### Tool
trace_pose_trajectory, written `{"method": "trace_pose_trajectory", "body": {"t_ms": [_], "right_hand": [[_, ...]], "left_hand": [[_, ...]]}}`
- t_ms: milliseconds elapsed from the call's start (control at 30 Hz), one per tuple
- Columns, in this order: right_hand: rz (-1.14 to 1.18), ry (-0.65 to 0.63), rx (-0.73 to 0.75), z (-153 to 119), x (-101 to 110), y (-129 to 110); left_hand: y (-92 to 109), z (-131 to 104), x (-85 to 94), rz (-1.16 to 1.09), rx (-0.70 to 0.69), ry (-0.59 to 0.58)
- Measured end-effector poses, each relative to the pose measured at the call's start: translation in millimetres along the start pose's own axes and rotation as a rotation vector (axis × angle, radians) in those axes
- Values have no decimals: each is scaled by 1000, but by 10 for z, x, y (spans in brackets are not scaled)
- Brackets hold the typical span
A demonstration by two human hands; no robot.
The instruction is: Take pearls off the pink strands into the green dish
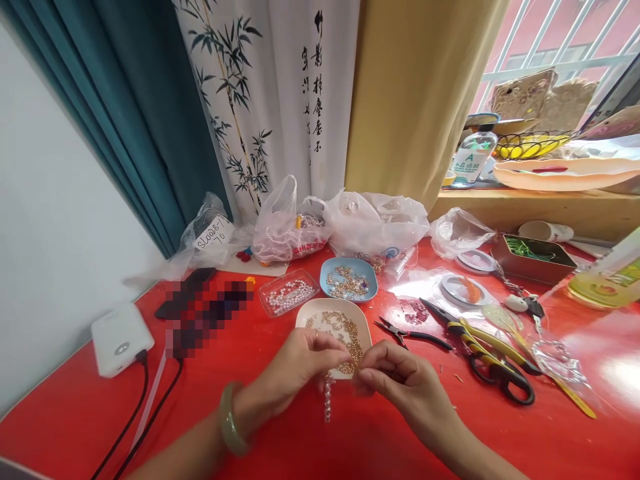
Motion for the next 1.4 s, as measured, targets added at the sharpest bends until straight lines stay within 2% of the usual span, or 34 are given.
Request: {"method": "trace_pose_trajectory", "body": {"t_ms": [200, 600, 933, 1100, 1233, 1400], "right_hand": [[62, -21, -7, 15, -24, 6], [29, -2, -28, 29, -28, 15], [-33, 94, 13, 16, -31, 51], [-17, 159, 90, 14, -52, 39], [17, 174, 66, 19, -36, 46], [-68, 183, -14, -7, 3, 44]], "left_hand": [[6, -18, -21, 59, -61, 29], [13, -55, -44, 134, -197, -13], [11, -59, -54, 135, -211, 18], [30, -82, -118, 50, -208, -49], [7, -116, -137, 153, -334, -36], [-15, -147, -123, 529, -618, -67]]}}
Point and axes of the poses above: each hand's wrist, its own z-axis towards the middle knuckle, its own x-axis out of the back of the hand, y = z × x, the point moved 1 cm from there along z, towards the middle knuckle, and after that the axes turned 15 degrees about -x, right-handed, at the moved point
